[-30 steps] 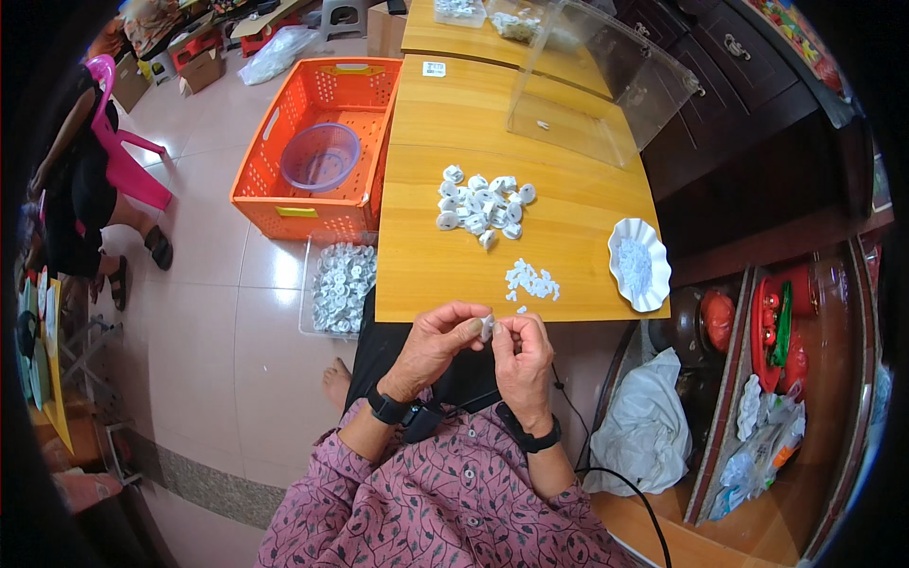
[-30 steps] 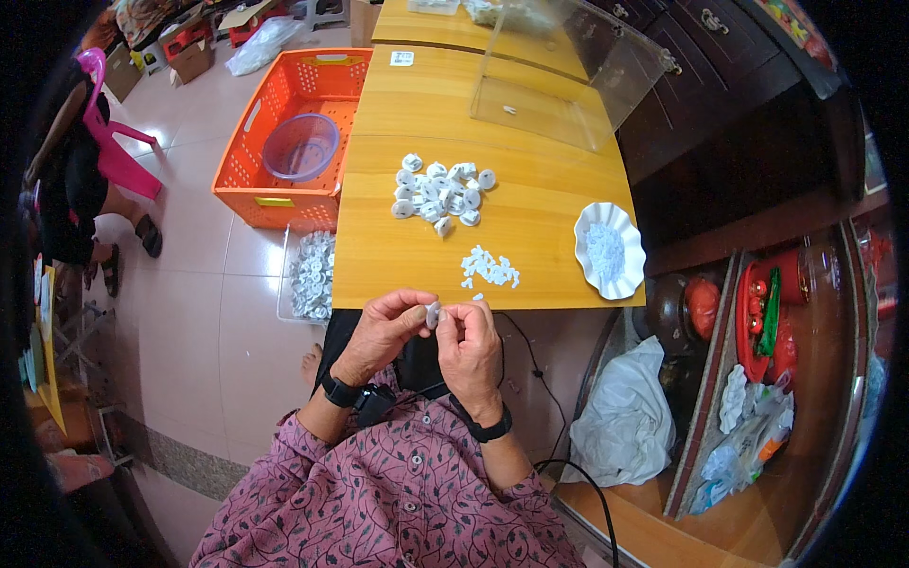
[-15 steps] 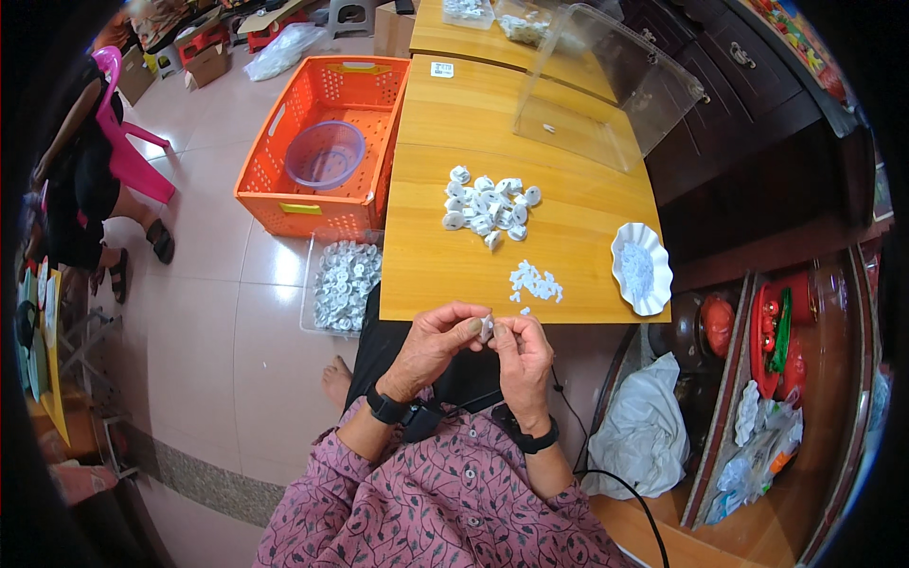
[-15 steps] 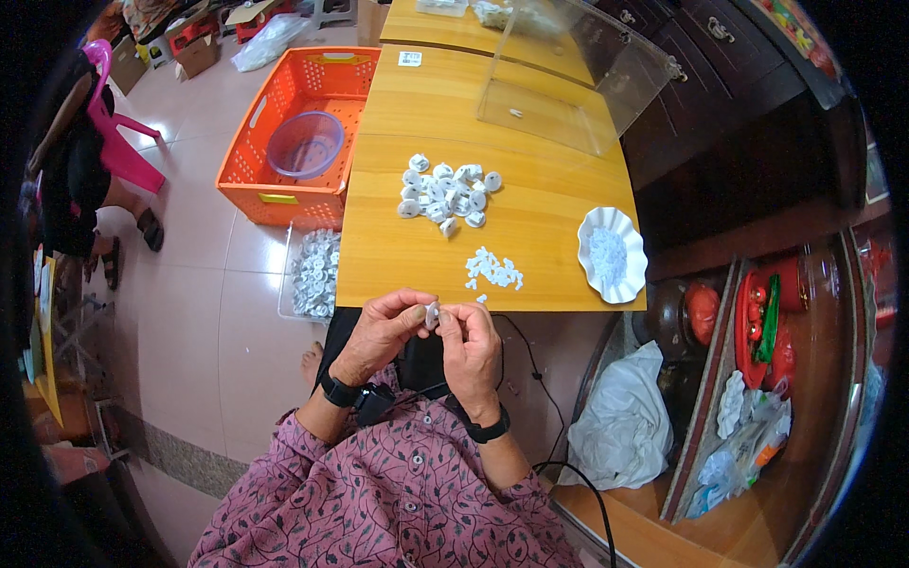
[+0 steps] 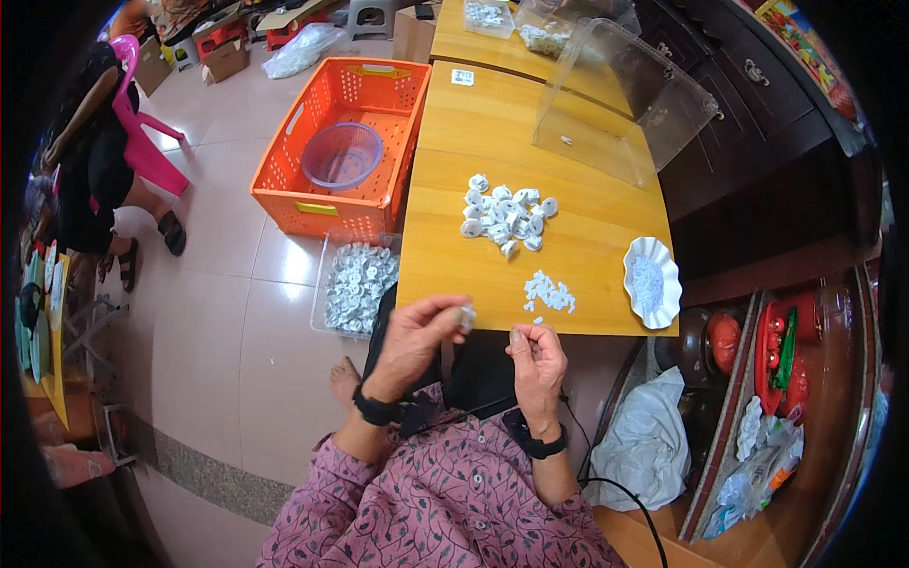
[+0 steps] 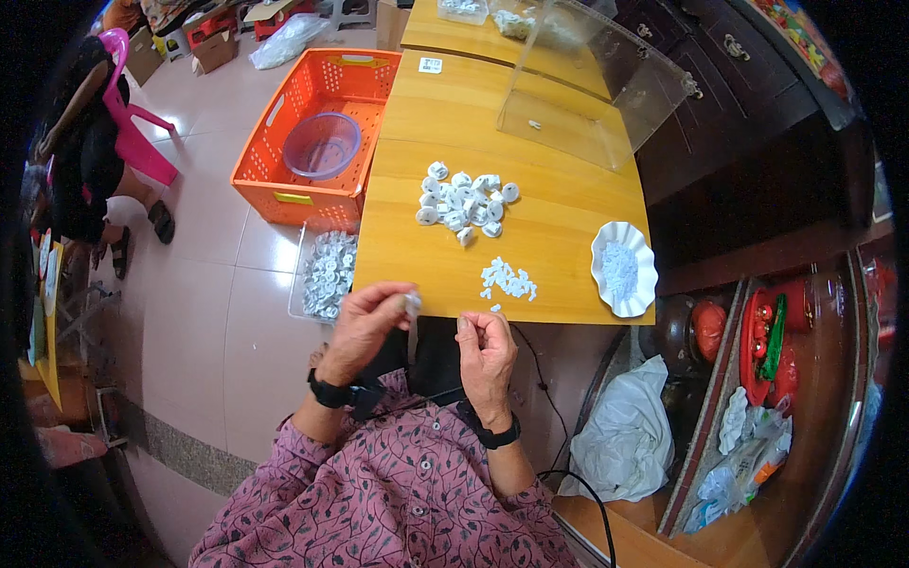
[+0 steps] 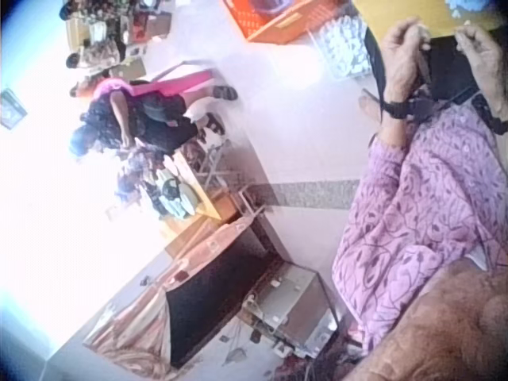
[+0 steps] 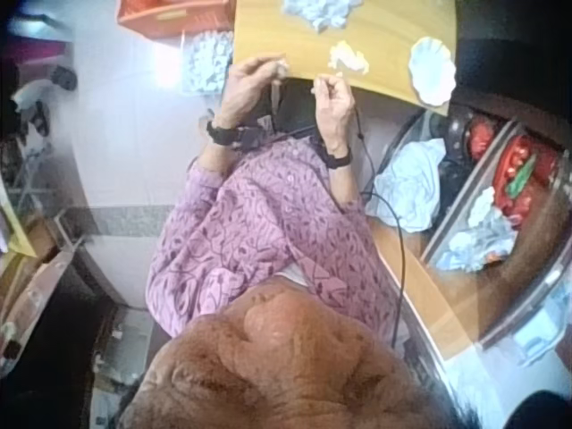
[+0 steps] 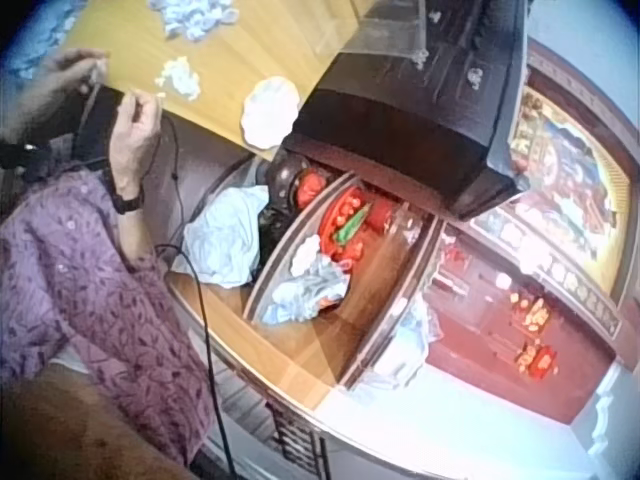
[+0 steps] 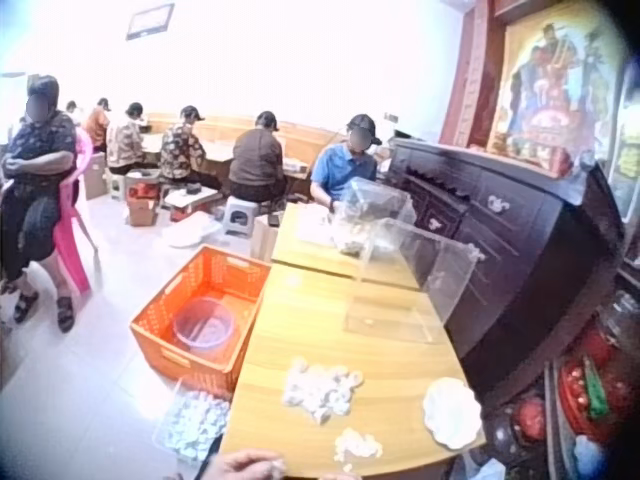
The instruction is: The person assembles plastic components by hand, picking up a white base and a small white clip, fitting the clip into the base, and pressing them together. Once joined, the person places the assembled unit onto a pile on the table and repeats the process.
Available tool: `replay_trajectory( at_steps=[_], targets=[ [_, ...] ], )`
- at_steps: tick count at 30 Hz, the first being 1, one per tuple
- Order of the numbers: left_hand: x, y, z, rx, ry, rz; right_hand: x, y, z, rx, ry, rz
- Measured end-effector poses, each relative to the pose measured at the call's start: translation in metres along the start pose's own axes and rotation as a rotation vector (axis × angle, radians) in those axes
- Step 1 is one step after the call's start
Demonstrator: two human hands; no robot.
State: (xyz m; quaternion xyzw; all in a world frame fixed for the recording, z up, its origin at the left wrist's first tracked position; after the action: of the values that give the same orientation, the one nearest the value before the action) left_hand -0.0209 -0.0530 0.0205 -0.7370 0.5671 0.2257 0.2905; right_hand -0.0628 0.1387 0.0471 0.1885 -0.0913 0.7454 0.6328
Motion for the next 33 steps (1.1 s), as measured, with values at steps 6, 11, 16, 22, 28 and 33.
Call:
replay_trajectory(
  at_steps=[6,11,16,22,28,33],
  targets=[
    [0.089,0.006,-0.046,-0.305,0.083,-0.411,0.013,0.002,-0.008,0.075,-0.181,-0.082],
    [0.178,0.025,-0.031,-0.340,0.088,-0.563,0.025,0.002,-0.024,0.083,-0.232,-0.130],
    [0.203,0.037,-0.025,-0.284,0.200,-0.719,0.030,0.003,-0.032,0.042,-0.264,-0.136],
    [0.076,0.043,-0.063,-0.573,0.609,-0.530,0.034,0.007,-0.032,0.119,-0.343,-0.178],
    [-0.037,0.054,-0.054,-0.712,1.028,-0.138,0.032,0.006,-0.020,0.256,-0.518,-0.199],
    [-0.062,0.067,-0.012,-0.687,1.092,0.023,0.028,0.005,-0.015,0.336,-0.731,-0.150]
  ],
)
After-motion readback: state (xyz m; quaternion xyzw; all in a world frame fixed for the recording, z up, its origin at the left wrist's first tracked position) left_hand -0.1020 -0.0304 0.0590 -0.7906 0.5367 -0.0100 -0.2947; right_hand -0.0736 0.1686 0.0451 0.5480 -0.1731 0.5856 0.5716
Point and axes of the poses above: each hand's wrist, its own y-axis towards the middle knuckle, its own x-axis out of the back of the hand, z = x × y, the point moved 5 cm from there along y, towards the middle knuckle, and after that the axes turned 7 degrees about -y, right-handed, at the moved point
